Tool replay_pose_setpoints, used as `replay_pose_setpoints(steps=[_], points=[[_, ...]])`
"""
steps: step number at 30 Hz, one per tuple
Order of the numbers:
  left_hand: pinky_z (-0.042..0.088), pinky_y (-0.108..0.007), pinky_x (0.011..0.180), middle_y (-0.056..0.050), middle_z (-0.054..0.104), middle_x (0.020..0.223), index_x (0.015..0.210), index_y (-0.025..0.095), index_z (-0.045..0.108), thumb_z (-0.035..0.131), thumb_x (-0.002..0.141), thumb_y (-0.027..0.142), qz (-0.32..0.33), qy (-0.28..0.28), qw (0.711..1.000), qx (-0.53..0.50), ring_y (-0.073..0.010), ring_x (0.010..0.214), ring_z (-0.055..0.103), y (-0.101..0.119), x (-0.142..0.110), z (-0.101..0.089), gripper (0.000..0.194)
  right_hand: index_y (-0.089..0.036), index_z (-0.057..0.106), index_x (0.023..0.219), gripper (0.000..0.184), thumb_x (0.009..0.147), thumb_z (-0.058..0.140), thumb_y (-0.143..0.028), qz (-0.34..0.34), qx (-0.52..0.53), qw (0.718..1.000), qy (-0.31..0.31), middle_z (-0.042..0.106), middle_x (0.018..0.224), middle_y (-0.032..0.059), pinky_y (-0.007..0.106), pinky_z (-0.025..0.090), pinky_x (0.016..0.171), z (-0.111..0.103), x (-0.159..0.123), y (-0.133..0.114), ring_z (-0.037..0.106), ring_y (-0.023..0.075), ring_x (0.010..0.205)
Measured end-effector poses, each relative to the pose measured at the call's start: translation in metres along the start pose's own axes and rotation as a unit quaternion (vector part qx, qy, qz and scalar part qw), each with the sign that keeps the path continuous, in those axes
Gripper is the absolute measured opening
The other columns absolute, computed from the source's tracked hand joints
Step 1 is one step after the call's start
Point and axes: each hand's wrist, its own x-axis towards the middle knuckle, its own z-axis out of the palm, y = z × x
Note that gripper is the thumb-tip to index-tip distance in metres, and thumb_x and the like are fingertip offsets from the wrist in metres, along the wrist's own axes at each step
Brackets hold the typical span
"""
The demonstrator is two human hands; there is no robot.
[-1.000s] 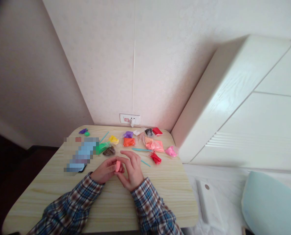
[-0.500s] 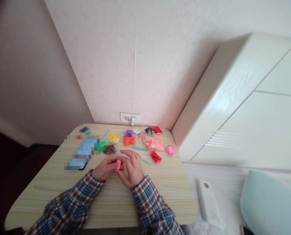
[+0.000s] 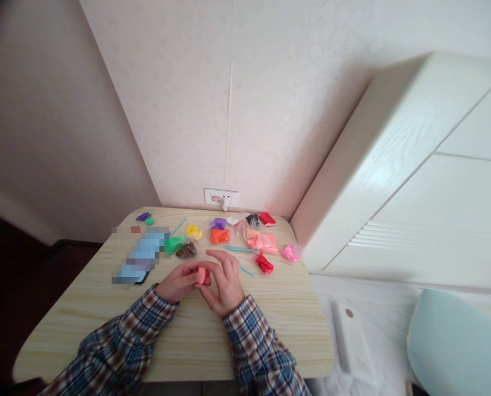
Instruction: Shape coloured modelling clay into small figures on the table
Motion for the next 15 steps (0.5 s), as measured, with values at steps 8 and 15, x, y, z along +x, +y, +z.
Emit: replay_pose_setpoints(steps=[8, 15], points=[[0.042, -0.021, 0.059, -0.002, 0.06, 0.064, 0.075, 0.011, 0.065, 0.077, 0.06, 0.031, 0.017, -0.002, 1.0, -0.022, -0.0125, 0.063, 0.056, 0.0009, 0.0002, 0.0035, 0.028, -0.019, 0.052, 0.11, 0.032, 0.08, 0.053, -0.03, -0.004, 0.0, 1.0, -0.001, 0.047, 0.119, 0.0104, 0.044, 0.036, 0.091, -0.0011, 0.0005, -0.0009, 0.043, 0.0251, 0.11], [0.044, -0.026, 0.067, -0.007, 0.065, 0.069, 0.067, 0.009, 0.065, 0.069, 0.071, 0.028, 0.02, 0.008, 1.0, -0.013, -0.0162, 0.07, 0.06, 0.0004, -0.0012, 0.0018, 0.019, -0.019, 0.054, 0.111, 0.033, 0.08, 0.053, -0.033, 0.001, -0.023, 1.0, 0.0, 0.045, 0.121, 0.0113, 0.044, 0.036, 0.091, 0.0015, -0.0006, 0.0035, 0.041, 0.0261, 0.111]])
